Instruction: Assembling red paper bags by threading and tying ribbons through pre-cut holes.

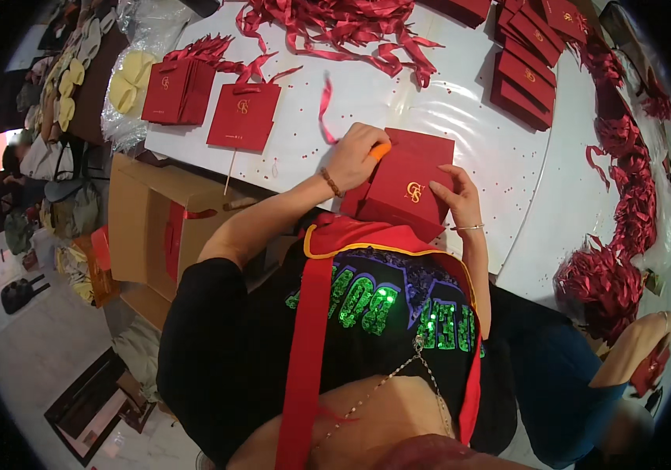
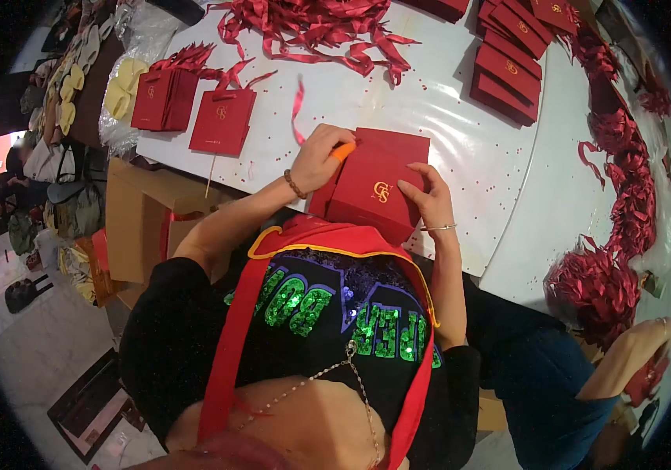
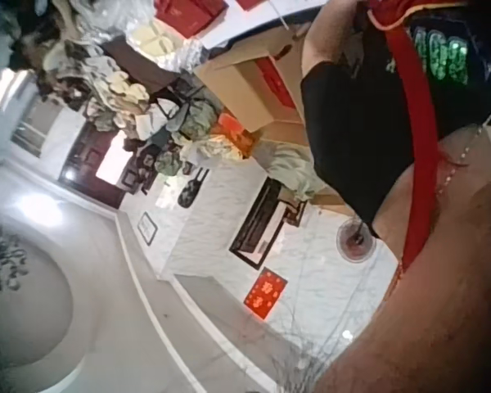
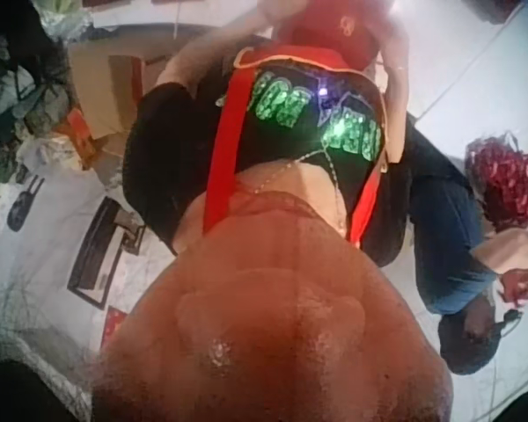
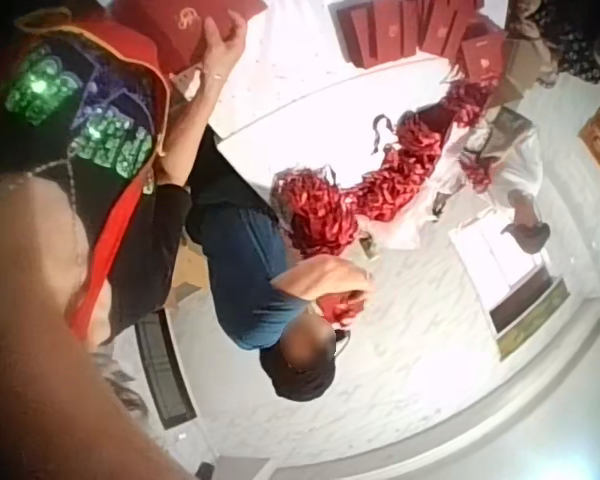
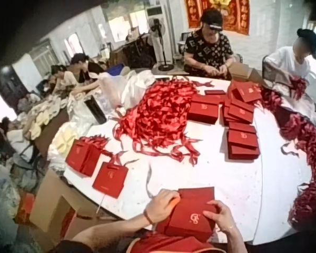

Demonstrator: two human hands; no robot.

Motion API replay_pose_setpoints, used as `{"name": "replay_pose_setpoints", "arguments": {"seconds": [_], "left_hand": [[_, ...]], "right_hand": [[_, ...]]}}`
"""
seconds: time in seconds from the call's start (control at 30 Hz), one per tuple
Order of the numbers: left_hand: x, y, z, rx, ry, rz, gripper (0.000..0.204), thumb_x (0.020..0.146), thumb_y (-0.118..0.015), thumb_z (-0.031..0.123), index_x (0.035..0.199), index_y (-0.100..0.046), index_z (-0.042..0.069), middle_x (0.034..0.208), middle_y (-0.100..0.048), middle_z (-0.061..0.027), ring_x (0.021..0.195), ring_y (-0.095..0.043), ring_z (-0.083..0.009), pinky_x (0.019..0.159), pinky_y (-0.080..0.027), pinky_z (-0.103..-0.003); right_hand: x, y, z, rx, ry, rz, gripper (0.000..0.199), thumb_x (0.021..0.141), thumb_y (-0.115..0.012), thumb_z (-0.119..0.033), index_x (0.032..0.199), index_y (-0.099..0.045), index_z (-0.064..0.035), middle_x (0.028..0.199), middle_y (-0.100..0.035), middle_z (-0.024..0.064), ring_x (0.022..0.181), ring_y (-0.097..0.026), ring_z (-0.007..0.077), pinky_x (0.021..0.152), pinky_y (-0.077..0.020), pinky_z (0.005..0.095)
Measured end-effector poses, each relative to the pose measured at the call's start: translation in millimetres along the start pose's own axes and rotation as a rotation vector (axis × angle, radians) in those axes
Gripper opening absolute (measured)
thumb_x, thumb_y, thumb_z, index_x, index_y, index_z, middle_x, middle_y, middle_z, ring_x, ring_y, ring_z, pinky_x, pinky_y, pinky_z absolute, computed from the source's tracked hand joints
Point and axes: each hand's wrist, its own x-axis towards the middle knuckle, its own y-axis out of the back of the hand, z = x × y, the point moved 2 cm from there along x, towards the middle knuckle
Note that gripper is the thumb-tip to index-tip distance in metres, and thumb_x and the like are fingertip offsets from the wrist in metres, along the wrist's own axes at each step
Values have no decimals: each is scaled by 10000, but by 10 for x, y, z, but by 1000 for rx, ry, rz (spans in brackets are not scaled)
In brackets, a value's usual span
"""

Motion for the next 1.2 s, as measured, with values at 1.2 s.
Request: {"name": "replay_pose_setpoints", "arguments": {"seconds": [1.2], "left_hand": [[14,-103,504,131,155,-251,144,787,-557,160,850,-612,43,755,-625,-119,676,-603,-248,602,-456,-327]], "right_hand": [[117,-189,-193,-500,27,-117,292,767,-656,-107,1013,-565,22,730,-603,51,645,-557,78,572,-448,220]]}}
